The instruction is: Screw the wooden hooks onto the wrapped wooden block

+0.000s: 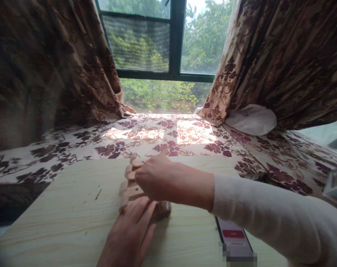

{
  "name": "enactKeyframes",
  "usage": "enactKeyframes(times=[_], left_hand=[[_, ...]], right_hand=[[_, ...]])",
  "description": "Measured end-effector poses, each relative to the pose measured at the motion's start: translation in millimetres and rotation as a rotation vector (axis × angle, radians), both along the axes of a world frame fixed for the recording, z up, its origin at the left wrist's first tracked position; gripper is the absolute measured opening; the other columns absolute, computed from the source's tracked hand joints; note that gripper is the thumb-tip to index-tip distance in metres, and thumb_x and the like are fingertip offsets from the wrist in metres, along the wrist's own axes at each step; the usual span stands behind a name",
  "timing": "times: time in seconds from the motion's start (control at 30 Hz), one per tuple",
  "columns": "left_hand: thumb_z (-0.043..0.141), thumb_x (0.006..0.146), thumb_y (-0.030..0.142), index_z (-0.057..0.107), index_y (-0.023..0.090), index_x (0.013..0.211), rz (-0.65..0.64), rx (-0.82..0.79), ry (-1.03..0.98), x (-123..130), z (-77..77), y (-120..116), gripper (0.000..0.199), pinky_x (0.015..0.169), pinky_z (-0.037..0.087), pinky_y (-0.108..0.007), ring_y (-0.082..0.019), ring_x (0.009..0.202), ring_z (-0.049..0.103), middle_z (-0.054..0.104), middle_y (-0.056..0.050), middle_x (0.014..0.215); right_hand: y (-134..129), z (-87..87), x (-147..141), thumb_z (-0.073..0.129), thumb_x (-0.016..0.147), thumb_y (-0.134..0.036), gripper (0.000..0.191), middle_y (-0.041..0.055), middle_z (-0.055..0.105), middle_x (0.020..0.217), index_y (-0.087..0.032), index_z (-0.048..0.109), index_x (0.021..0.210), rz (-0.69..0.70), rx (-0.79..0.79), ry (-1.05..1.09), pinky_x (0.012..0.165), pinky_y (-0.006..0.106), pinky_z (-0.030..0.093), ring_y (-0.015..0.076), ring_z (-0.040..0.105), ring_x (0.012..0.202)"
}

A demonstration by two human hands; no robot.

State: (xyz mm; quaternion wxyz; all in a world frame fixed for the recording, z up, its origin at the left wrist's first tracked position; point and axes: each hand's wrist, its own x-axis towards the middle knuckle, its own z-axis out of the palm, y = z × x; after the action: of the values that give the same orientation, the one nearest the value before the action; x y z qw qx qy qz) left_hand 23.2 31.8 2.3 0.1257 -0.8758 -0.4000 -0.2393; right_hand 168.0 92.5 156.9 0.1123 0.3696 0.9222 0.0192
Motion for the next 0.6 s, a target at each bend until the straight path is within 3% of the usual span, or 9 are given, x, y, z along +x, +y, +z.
enactKeyframes(times=[0.2,0.43,0.6], left_hand=[[0.047,0.076,0.015,0.052,0.012,0.118,-0.007,-0.002,0.028,2,2.4,-1,0.043,0.081,0.054,-0.038,-0.025,0.105,0.058,0.06,-0.011,0.117],[0.047,0.076,0.015,0.052,0.011,0.118,-0.013,-0.004,0.029,1,2.3,-1,0.042,0.081,0.055,-0.039,-0.026,0.106,0.057,0.06,-0.012,0.117],[0.047,0.077,0.015,0.051,0.012,0.12,-0.009,-0.031,0.015,1,-0.1,-2,0.043,0.082,0.054,-0.039,-0.026,0.106,0.057,0.059,-0.011,0.118]], right_hand=[[-2,17.5,5,0.053,0.075,-0.009,0.013,0.005,0.064,0.066,-0.014,0.065,0.075,0.056,-0.022,-0.045,0.047,0.027,0.03,0.0145,0.053,0.055],[0,0.4,6,0.051,0.075,-0.008,0.014,0.0053,0.063,0.063,-0.015,0.063,0.07,0.087,0.014,0.011,0.047,0.028,0.028,0.014,0.051,0.054],[-3,7.7,3,0.052,0.076,-0.011,0.011,0.0056,0.062,0.064,-0.014,0.063,0.075,0.036,0.041,0.003,0.047,0.029,0.027,0.0144,0.052,0.054]])
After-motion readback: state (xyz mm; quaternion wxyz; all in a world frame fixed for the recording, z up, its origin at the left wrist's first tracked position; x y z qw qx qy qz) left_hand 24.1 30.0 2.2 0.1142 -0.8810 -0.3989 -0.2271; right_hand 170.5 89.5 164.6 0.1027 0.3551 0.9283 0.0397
